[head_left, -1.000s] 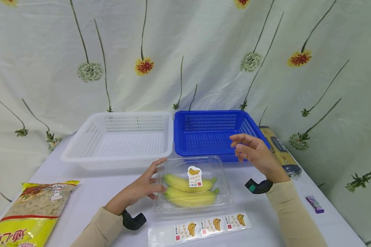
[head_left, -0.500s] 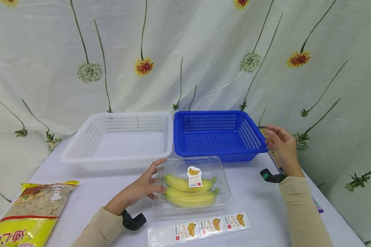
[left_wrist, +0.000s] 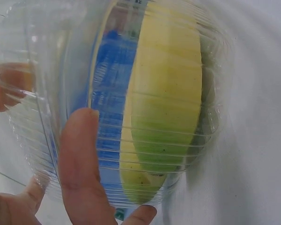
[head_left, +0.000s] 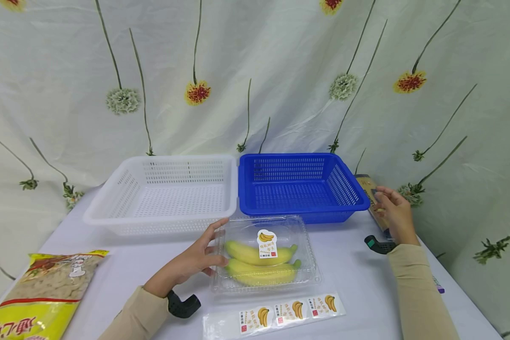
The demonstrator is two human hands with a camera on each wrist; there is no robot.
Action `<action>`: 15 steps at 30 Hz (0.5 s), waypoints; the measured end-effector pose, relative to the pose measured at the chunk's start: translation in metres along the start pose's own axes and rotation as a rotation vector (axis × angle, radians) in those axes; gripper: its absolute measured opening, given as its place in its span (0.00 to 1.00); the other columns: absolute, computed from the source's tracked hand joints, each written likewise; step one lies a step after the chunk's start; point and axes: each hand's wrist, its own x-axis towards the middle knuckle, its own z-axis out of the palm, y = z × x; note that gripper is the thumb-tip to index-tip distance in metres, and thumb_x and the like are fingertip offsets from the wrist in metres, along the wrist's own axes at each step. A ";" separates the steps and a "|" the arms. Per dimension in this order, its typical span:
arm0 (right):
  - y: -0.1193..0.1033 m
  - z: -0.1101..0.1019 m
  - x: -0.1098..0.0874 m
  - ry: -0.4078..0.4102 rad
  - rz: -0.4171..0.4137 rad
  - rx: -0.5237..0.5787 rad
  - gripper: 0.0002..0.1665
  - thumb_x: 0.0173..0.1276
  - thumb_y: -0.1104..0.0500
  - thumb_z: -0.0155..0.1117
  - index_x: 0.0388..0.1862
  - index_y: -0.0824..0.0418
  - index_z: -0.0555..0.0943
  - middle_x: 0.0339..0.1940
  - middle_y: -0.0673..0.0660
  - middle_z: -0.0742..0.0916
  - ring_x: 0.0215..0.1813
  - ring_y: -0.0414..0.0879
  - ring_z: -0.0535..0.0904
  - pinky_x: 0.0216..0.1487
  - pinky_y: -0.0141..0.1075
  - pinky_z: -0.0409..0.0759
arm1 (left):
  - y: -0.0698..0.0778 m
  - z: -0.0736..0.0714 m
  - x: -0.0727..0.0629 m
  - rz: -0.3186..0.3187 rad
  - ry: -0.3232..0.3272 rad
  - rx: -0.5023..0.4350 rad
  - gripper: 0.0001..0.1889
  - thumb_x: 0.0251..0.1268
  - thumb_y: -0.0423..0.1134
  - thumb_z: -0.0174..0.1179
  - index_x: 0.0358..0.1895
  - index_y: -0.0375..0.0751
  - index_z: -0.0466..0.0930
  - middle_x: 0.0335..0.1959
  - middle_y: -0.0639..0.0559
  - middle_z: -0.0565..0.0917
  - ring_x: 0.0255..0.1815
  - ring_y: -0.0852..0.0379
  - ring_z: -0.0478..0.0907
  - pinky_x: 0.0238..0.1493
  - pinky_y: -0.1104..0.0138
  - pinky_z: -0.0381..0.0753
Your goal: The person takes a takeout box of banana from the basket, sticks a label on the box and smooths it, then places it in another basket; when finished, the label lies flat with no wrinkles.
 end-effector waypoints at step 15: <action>0.022 0.008 0.003 -0.377 -0.058 0.068 0.18 0.87 0.54 0.59 0.68 0.35 0.77 0.49 0.45 0.83 0.40 0.39 0.80 0.36 0.31 0.76 | 0.000 0.000 0.000 0.002 0.001 0.002 0.57 0.62 0.35 0.66 0.90 0.53 0.38 0.87 0.27 0.42 0.80 0.21 0.57 0.38 0.54 0.82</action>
